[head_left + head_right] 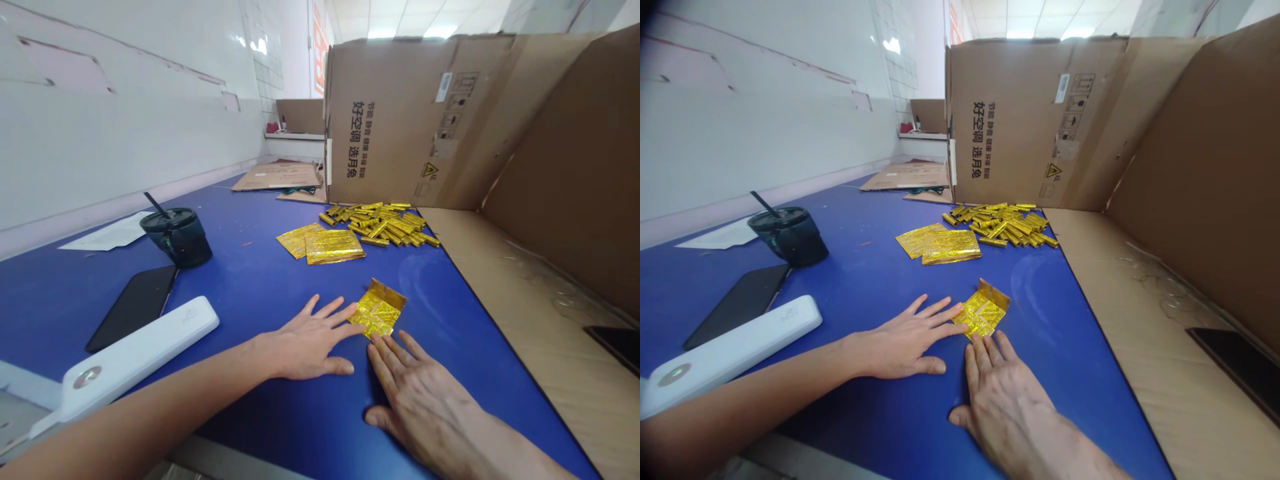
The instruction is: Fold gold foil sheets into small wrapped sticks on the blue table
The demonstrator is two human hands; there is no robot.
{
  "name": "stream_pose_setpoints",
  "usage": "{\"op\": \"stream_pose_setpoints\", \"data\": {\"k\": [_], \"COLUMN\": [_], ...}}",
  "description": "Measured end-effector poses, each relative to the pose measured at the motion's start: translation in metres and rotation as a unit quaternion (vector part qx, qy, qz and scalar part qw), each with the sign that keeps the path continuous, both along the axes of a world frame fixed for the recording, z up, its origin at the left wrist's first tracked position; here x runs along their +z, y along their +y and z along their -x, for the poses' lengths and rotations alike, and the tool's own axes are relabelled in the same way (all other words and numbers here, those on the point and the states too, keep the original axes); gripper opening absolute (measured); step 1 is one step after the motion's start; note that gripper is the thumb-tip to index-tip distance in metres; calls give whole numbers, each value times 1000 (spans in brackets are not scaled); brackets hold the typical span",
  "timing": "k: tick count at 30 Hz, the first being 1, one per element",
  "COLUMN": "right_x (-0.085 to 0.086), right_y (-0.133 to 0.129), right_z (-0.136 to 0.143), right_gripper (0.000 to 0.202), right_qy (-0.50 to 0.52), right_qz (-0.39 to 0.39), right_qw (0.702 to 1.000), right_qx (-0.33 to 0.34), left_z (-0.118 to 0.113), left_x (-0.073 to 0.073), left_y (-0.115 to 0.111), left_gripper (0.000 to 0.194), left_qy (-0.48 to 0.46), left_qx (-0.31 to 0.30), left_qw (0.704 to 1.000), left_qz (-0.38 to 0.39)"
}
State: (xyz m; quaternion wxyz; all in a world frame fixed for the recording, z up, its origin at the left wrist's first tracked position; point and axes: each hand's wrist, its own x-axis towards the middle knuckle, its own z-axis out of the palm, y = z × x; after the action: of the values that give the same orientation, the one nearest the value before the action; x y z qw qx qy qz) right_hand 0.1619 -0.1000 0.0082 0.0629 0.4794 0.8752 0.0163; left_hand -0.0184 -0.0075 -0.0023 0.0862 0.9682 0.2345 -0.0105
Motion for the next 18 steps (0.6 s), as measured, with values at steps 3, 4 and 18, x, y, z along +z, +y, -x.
{"op": "stream_pose_setpoints", "data": {"k": [3, 4, 18], "right_x": [7, 9, 15], "right_y": [-2, -3, 25], "right_z": [3, 5, -41], "right_gripper": [70, 71, 25], "right_qy": [17, 27, 359], "right_qz": [26, 33, -196], "right_qw": [999, 999, 904], "right_qx": [18, 28, -128], "left_z": [2, 2, -26], "left_x": [1, 2, -14], "left_y": [1, 1, -12], "left_gripper": [57, 56, 27], "left_qy": [-3, -5, -80], "left_qx": [-5, -6, 41], "left_qw": [1000, 1000, 985], "left_qz": [-2, -7, -146]}}
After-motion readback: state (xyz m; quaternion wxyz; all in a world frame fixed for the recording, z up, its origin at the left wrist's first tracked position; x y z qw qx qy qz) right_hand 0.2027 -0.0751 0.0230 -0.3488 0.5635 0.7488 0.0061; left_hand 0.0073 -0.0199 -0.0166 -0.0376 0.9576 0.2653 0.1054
